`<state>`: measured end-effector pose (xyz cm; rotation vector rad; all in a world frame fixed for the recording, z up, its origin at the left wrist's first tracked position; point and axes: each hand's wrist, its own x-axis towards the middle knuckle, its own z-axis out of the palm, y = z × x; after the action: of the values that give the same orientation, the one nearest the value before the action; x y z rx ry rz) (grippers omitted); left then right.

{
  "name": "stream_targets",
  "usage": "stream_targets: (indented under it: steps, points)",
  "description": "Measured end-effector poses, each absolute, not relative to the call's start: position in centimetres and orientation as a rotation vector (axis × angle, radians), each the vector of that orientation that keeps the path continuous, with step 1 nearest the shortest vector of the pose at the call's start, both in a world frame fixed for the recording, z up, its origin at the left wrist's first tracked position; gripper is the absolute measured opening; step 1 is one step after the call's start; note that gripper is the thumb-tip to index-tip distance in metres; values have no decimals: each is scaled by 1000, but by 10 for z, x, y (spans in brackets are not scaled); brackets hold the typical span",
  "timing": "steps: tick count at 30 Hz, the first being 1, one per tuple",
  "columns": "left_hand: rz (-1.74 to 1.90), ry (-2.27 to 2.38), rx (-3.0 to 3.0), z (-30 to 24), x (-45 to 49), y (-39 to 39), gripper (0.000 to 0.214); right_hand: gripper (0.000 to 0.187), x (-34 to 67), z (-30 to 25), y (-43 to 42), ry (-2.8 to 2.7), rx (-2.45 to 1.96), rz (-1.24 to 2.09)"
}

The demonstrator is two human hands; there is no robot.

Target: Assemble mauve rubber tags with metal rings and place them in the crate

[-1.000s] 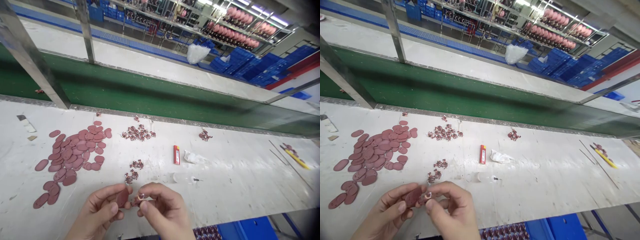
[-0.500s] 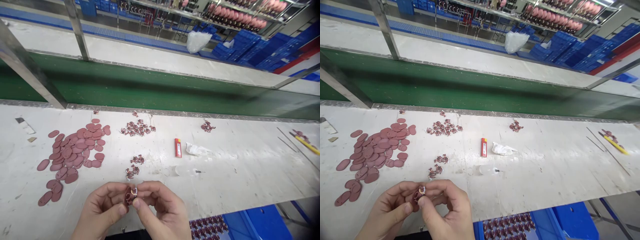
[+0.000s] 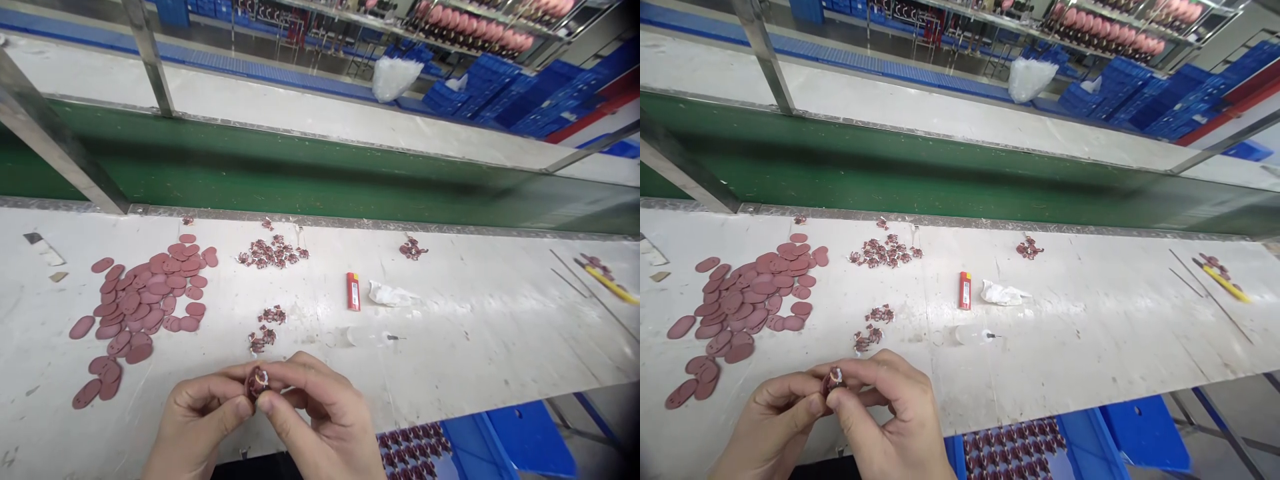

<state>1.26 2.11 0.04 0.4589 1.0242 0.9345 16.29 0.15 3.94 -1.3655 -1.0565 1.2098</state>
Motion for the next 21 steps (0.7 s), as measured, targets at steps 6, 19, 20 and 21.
stream_targets:
  steps: [6, 19, 20, 21]
  points:
    - [973, 1000, 404, 2, 17, 17, 22, 25, 162, 40, 2, -985, -1358, 1227]
    - [1038, 1020, 409, 4, 18, 17, 21, 18, 151, 28, -3, -841, -1254, 1204]
    - [1045, 1031, 400, 4, 19, 17, 22, 17, 151, 27, -3, -838, -1248, 1205]
    - [1049, 1037, 397, 5, 19, 17, 22, 17, 150, 26, -4, -835, -1242, 1206]
